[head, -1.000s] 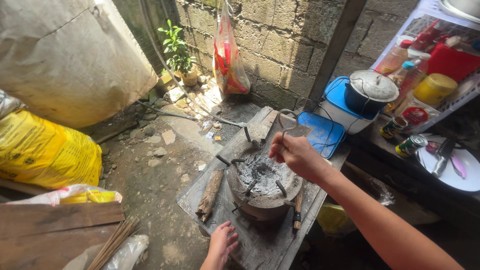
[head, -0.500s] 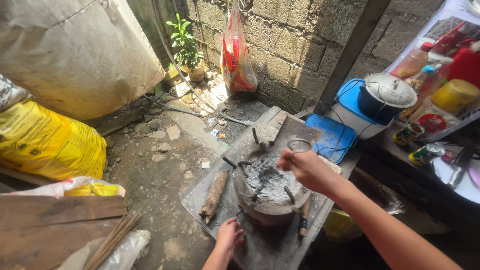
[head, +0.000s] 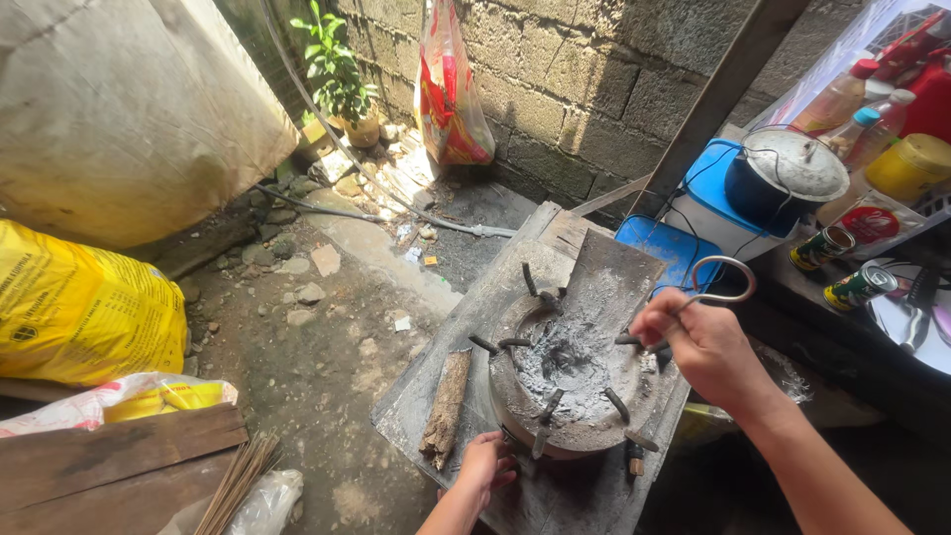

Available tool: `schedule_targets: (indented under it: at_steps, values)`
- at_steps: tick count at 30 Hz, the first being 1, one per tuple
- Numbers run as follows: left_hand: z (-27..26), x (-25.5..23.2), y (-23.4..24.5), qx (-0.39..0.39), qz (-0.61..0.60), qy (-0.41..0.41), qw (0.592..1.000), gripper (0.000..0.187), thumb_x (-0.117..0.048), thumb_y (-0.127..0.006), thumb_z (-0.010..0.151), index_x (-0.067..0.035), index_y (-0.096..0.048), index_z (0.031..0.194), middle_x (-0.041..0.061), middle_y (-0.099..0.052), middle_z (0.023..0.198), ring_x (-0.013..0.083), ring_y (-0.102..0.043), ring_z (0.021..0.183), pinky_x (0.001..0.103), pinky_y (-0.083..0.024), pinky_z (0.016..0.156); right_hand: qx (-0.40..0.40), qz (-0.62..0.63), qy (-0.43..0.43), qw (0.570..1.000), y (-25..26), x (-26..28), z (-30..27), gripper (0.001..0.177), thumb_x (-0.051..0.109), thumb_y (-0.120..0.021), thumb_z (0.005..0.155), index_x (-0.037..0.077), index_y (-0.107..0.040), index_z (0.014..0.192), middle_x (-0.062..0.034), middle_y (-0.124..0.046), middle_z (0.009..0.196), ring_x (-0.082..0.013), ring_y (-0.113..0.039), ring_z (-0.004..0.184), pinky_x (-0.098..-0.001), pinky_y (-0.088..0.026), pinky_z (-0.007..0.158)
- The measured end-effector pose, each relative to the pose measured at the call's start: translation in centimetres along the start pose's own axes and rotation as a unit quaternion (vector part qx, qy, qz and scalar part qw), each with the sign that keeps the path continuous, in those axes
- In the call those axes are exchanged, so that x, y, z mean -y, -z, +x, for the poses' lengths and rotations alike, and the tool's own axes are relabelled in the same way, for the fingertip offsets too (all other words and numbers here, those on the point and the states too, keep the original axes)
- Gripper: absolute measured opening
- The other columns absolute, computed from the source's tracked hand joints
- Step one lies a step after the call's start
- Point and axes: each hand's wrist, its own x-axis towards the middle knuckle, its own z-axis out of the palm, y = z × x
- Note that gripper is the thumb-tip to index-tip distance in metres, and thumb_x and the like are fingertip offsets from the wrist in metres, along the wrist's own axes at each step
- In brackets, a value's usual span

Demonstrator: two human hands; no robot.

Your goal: The person cleans out a small concrete charcoal stove by using a brush and a metal scraper to move ash into a tray, then empties the ash.

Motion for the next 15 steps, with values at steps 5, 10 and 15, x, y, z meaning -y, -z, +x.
schedule_targets:
  at_steps: [5, 10, 15]
  values:
    - [-0.4, -0.8, 0.2, 0.013, -0.001, 0.004, 1.0, 0.045, -0.017, -0.056, 0.095, -0.012, -0.055, 0.14, 0.007, -0.07, 0.122, 0.024, -0.069, 0.104, 0.037, -0.063, 0.074, -0.022, 0.016, -0.046, 0.999, 0.6, -1.2, -0.2, 0.022, 0.009, -0.055, 0.102, 0.001, -0.07, 0.088, -0.0069, -0.076, 0.079, -0.0132, -0.069, 0.074, -0.0285, -0.057, 0.074]
    - [-1.5, -1.2, -0.2, 0.01, -0.008, 0.007, 1.0, 0.046, -0.013, -0.062, 0.093, -0.009, -0.057, 0.139, 0.007, -0.071, 0.114, 0.0215, -0.07, 0.097, 0.035, -0.063, 0.073, -0.009, 0.062, -0.043, 0.997, -0.5, -2.7, -1.1, 0.022, 0.009, -0.052, 0.103, 0.001, -0.069, 0.092, -0.006, -0.078, 0.087, -0.013, -0.072, 0.08, -0.0282, -0.059, 0.078]
    - [-2.0, -1.0, -0.4, 0.004, -0.004, -0.002, 1.0, 0.045, -0.008, -0.061, 0.092, -0.009, -0.059, 0.137, 0.006, -0.071, 0.113, 0.02, -0.07, 0.095, 0.034, -0.063, 0.071, -0.04, 0.095, -0.057, 0.993, 0.6, -2.6, -2.4, 0.023, 0.009, -0.051, 0.106, 0.0, -0.068, 0.094, -0.0078, -0.075, 0.088, -0.0147, -0.071, 0.081, -0.0282, -0.058, 0.081]
